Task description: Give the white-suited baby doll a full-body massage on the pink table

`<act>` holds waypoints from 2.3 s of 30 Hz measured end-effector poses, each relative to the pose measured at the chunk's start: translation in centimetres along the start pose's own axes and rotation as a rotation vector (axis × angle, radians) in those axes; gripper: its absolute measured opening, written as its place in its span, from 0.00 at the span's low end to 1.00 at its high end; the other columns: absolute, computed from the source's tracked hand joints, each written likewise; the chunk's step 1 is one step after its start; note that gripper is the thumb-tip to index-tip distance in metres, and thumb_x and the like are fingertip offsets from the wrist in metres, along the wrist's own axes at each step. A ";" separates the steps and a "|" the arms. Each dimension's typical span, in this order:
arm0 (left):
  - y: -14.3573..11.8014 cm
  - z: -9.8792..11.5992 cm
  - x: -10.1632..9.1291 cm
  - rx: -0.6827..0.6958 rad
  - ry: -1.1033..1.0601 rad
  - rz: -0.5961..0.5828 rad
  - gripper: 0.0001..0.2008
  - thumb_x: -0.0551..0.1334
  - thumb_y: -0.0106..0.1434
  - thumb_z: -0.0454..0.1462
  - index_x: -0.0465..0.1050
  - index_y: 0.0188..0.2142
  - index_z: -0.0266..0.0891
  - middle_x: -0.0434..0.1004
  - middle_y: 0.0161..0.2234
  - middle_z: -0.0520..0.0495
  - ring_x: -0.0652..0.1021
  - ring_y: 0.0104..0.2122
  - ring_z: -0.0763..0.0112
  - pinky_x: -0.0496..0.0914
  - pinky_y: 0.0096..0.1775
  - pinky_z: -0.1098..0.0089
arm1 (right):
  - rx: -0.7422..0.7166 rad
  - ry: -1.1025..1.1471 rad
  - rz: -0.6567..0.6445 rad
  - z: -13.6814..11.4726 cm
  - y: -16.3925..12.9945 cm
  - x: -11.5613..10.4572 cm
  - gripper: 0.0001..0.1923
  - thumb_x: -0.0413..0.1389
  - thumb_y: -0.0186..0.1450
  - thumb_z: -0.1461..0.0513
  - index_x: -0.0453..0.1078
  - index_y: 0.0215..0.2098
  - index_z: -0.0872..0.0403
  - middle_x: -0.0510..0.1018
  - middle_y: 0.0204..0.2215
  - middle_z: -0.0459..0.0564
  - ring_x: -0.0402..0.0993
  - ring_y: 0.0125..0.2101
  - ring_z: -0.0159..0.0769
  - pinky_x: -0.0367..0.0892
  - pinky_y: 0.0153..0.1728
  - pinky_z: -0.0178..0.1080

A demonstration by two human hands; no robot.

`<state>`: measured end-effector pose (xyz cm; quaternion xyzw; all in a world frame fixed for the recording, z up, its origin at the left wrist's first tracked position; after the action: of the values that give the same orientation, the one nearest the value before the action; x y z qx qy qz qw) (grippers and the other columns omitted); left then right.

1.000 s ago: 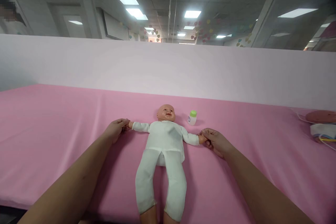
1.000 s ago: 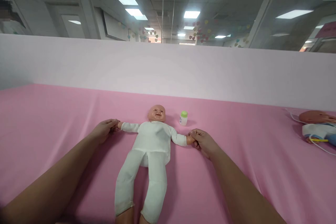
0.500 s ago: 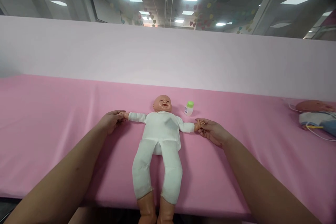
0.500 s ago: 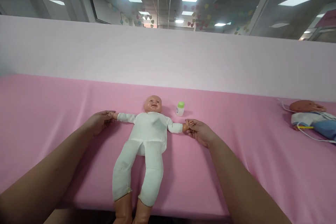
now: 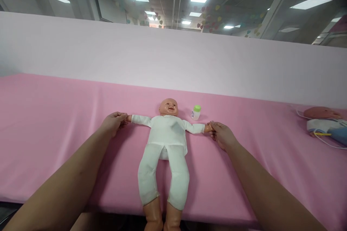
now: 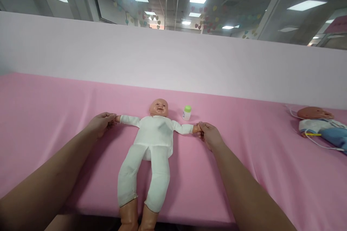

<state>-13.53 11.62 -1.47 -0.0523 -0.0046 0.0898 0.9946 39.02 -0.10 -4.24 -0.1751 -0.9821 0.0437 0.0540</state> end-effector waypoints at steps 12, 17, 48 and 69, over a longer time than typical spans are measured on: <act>1.6 -1.5 -0.5 -0.098 -0.016 0.000 0.14 0.73 0.50 0.32 0.78 0.38 0.38 0.82 0.30 0.44 0.80 0.27 0.67 0.76 0.33 0.68 | 0.075 0.134 -0.069 0.1 0.1 -0.6 0.09 0.68 0.62 0.66 0.79 0.41 0.53 0.80 0.40 0.55 0.75 0.35 0.37 0.79 0.38 0.41; 1.1 -1.0 -0.3 -0.053 -0.018 -0.078 0.23 0.77 0.41 0.33 0.79 0.39 0.38 0.82 0.30 0.46 0.80 0.28 0.68 0.75 0.33 0.70 | 0.049 0.129 -0.179 -0.2 -0.5 0.0 0.16 0.75 0.57 0.60 0.79 0.42 0.52 0.78 0.40 0.51 0.73 0.35 0.34 0.77 0.38 0.38; -0.5 0.0 0.3 -0.030 0.035 -0.114 0.22 0.80 0.41 0.40 0.78 0.34 0.37 0.82 0.28 0.46 0.79 0.27 0.69 0.74 0.32 0.71 | 0.085 0.081 -0.183 0.9 0.4 -0.2 0.17 0.75 0.54 0.57 0.77 0.36 0.54 0.73 0.30 0.48 0.66 0.28 0.32 0.68 0.29 0.36; 0.2 -1.0 0.2 -0.037 -0.013 -0.134 0.19 0.77 0.44 0.33 0.80 0.37 0.35 0.83 0.31 0.43 0.81 0.29 0.67 0.78 0.36 0.69 | 0.102 0.071 -0.111 0.6 -0.3 0.4 0.19 0.67 0.58 0.64 0.77 0.48 0.54 0.79 0.35 0.51 0.71 0.30 0.32 0.71 0.31 0.36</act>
<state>-13.39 11.73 -2.47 -0.0699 -0.0162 0.0233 0.9972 38.50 -0.29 -4.81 -0.1190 -0.9843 0.0843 0.0998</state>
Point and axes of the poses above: each hand's wrist, its own y-axis towards the middle knuckle, its own x-axis out of the palm, z = x × y, the point moved 6 cm from there along y, towards the middle knuckle
